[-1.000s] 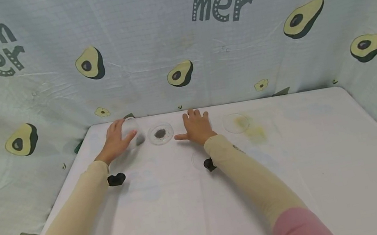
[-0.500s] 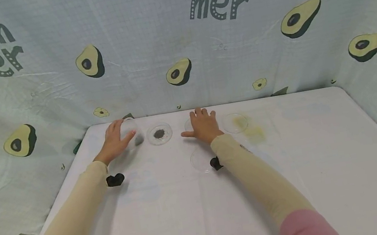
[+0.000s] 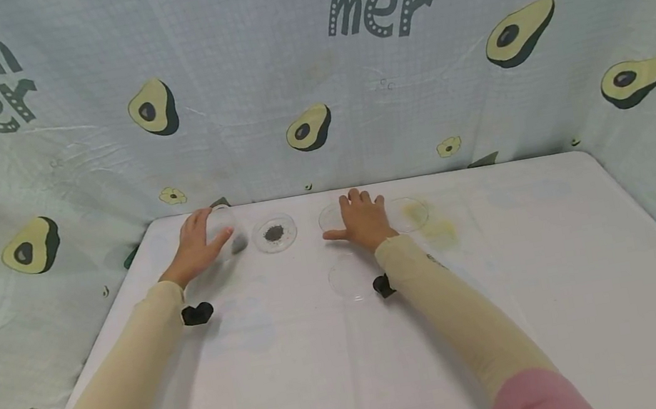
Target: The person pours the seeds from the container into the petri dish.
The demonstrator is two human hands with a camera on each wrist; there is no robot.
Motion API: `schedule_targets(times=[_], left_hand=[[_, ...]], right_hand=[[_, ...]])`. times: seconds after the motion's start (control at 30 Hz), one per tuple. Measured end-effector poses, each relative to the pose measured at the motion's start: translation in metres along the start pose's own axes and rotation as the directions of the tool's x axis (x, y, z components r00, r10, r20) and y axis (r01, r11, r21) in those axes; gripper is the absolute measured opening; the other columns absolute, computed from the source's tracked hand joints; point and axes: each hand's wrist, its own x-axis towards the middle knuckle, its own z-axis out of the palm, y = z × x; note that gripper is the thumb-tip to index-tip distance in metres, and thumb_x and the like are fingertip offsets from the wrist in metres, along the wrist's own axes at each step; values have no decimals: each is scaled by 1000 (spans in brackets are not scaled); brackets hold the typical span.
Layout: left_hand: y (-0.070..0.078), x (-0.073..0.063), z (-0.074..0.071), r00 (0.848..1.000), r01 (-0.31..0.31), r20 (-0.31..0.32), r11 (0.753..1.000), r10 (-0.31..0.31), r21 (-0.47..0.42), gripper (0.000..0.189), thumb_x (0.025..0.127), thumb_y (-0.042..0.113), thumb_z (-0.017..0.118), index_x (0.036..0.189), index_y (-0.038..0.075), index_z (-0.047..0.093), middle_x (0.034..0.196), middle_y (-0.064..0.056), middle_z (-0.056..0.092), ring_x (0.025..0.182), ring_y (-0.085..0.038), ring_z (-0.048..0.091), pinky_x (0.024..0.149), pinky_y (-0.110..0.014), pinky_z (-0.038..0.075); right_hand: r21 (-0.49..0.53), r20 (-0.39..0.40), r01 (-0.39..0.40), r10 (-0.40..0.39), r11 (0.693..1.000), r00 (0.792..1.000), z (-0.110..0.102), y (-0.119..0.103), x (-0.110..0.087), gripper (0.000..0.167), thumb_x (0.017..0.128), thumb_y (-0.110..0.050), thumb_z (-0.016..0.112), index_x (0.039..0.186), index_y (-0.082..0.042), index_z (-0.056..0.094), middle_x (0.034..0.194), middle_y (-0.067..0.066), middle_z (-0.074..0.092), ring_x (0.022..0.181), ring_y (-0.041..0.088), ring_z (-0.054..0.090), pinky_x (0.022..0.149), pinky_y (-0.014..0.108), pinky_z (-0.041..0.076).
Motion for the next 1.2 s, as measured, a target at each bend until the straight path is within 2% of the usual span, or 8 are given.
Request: schedule_targets(times=[0.37, 0.63, 0.93, 1.2], left_hand=[[-1, 2, 0, 1000, 7, -3, 1000, -7, -6, 82, 97, 57, 44, 156, 11, 10, 161, -15, 5, 149, -35, 3, 118, -59, 17], [0, 0, -1, 1000, 0, -3, 1000, 0, -13, 82, 97, 56, 45, 155, 10, 11, 161, -15, 7, 149, -35, 3, 118, -59, 16], [-1, 1, 0, 1000, 1, -2, 1000, -1, -10, 82, 97, 57, 44, 156, 11, 10, 161, -15, 6, 149, -35, 3, 119, -59, 16], [2, -1, 0, 1000, 2, -4, 1000, -2, -24, 87, 94, 63, 43, 156, 11, 11, 161, -16, 7, 149, -34, 4, 118, -59, 16]], right_hand=[[15, 2, -12, 12, 1000, 1000, 2, 8, -4, 97, 78, -71, 62, 144, -3, 41, 138, 19, 45, 126, 38, 44, 102, 61, 34], [1, 8, -14, 14, 1000, 1000, 0, 9, -9, 92, 77, -70, 64, 137, -2, 48, 134, 20, 49, 123, 39, 48, 100, 62, 35], [-11, -1, -4, 4, 1000, 1000, 0, 8, -10, 92, 79, -71, 62, 139, -2, 47, 134, 22, 52, 126, 40, 47, 104, 68, 28], [-33, -6, 0, 0, 999, 1000, 5, 3, -7, 93, 78, -72, 61, 139, -3, 48, 133, 22, 54, 126, 40, 48, 106, 70, 25]])
